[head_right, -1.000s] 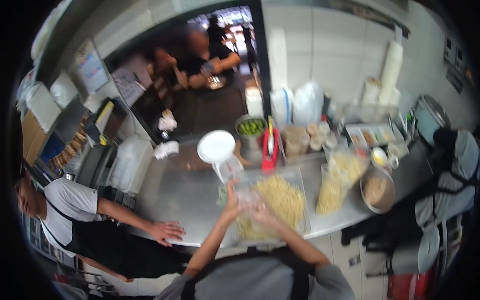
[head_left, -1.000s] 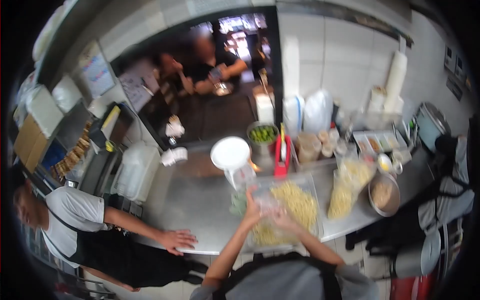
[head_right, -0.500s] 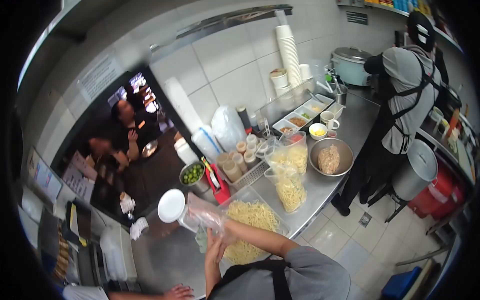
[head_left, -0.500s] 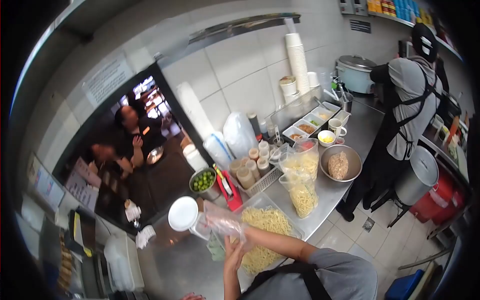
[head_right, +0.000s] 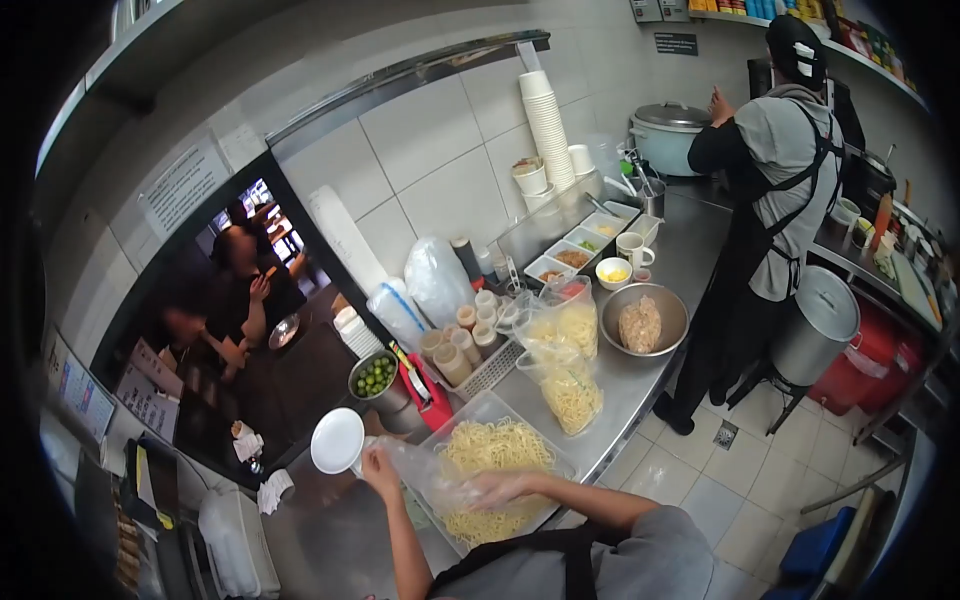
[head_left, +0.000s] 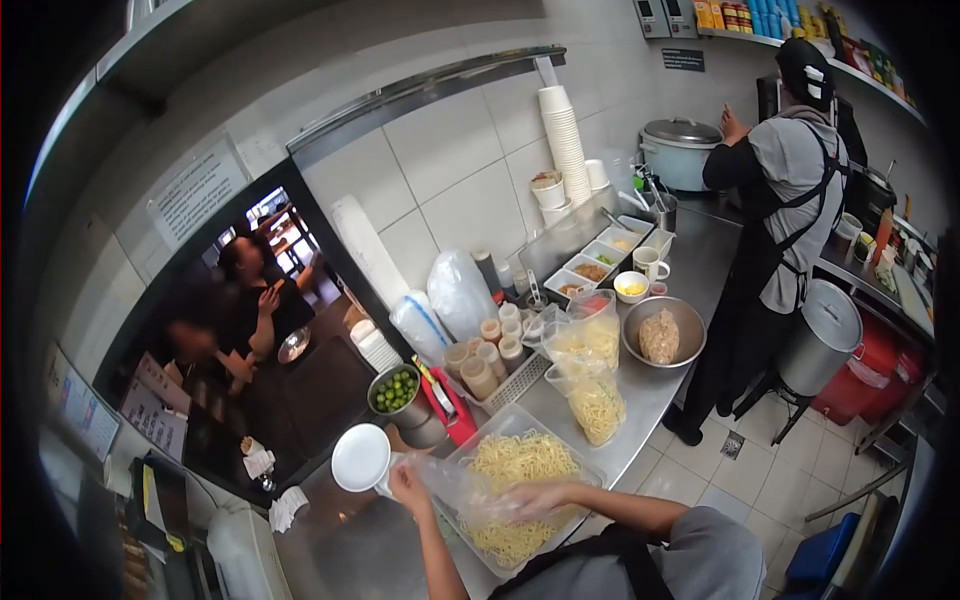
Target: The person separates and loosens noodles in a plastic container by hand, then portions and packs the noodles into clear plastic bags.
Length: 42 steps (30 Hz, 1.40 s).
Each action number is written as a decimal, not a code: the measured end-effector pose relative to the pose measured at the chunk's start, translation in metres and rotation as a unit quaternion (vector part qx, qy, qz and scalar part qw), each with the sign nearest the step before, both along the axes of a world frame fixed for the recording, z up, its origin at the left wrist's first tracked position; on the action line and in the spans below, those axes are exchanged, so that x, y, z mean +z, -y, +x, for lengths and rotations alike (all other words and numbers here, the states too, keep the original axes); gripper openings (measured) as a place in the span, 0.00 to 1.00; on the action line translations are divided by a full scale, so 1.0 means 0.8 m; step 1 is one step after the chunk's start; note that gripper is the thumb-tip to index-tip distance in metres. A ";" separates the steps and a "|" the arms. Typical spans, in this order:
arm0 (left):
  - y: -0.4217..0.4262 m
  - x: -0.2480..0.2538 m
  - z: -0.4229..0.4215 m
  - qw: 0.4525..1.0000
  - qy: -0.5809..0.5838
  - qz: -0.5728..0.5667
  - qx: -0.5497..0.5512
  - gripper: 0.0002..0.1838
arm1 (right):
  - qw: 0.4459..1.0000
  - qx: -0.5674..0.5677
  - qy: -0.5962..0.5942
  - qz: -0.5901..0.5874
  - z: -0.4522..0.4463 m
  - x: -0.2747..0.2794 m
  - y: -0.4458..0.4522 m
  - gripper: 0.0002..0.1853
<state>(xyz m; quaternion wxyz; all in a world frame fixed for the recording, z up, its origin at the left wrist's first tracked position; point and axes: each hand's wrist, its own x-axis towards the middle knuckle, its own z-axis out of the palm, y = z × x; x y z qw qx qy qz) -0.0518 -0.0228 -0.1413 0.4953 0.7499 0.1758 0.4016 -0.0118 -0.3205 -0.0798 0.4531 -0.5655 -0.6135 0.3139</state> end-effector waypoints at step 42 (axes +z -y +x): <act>0.215 0.145 -0.108 0.897 -0.043 0.378 -0.225 0.12 | 0.748 -0.348 -0.426 0.372 0.080 0.127 -0.069 0.36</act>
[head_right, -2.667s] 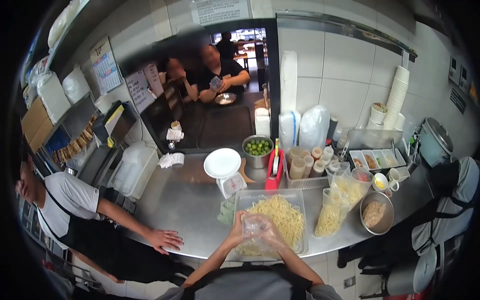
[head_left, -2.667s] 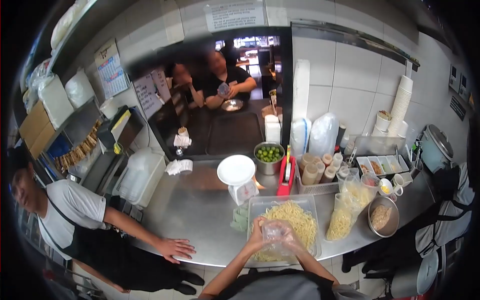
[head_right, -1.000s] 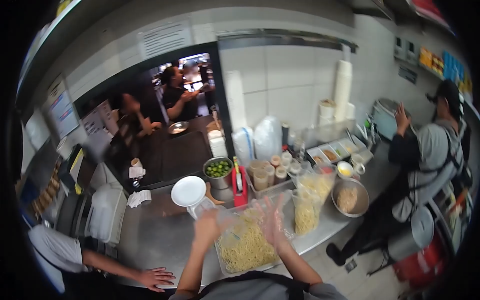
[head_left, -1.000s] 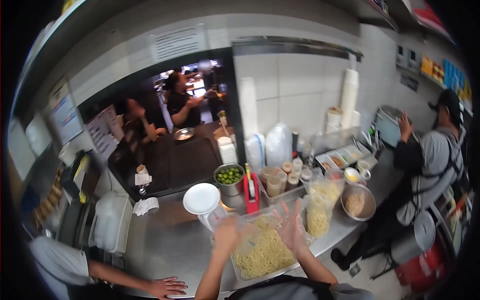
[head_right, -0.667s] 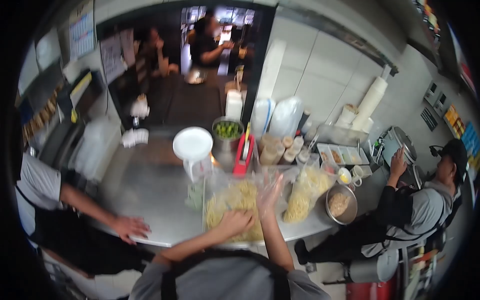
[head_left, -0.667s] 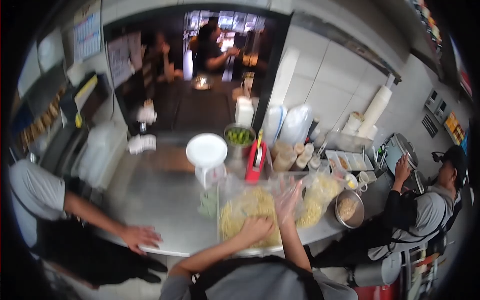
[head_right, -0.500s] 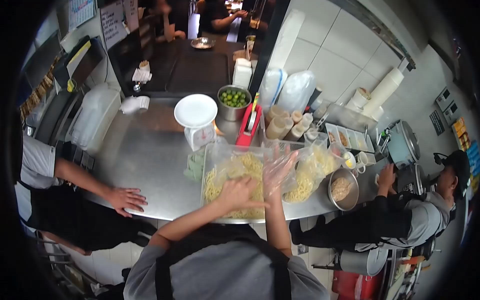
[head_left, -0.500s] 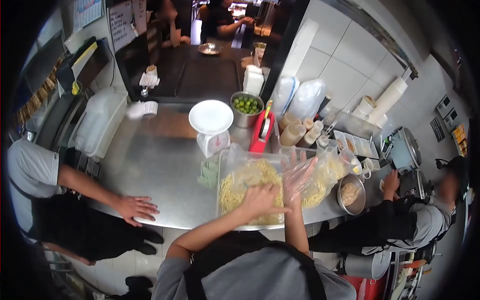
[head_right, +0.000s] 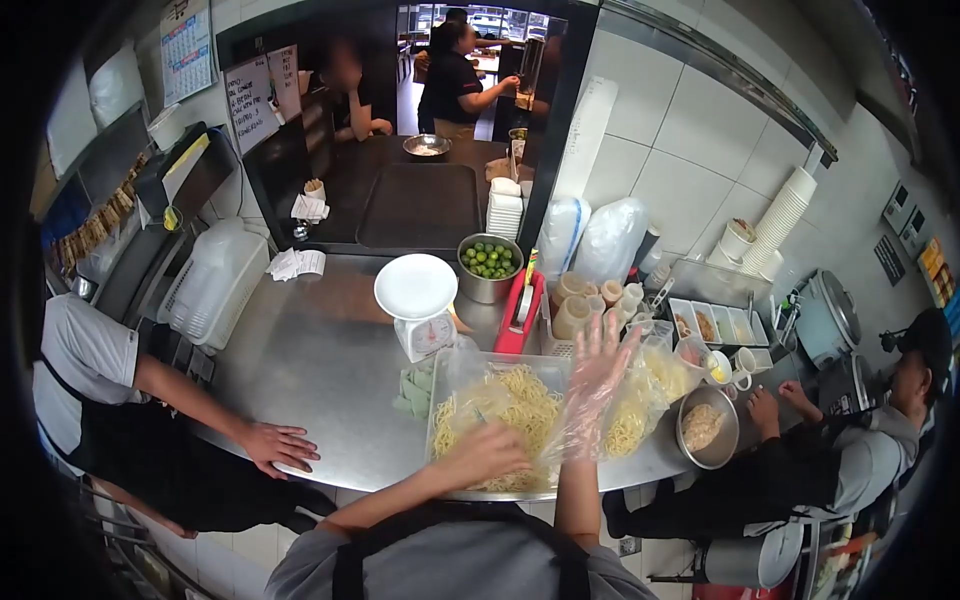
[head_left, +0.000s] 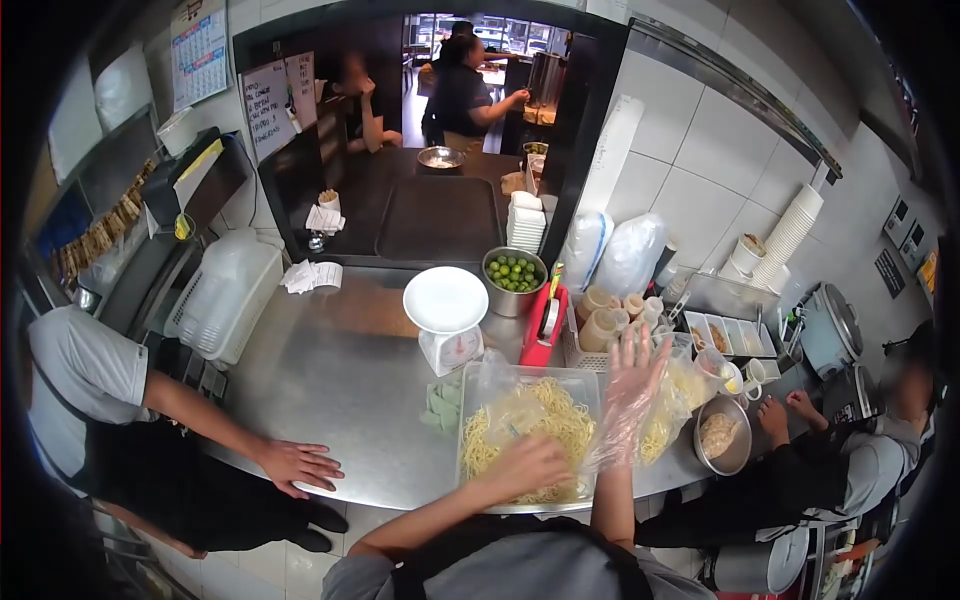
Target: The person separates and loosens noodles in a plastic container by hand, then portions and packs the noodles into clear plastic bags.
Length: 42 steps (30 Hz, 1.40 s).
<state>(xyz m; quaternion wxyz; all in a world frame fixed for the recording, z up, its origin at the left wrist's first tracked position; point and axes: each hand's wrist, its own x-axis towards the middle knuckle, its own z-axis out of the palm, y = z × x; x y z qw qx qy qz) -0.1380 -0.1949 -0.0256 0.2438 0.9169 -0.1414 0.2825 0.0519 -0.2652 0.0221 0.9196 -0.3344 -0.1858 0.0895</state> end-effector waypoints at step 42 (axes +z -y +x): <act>0.027 0.000 -0.001 0.986 -0.113 0.056 -0.104 0.34 | 0.905 0.410 -0.025 0.109 -0.043 -0.030 -0.030 0.29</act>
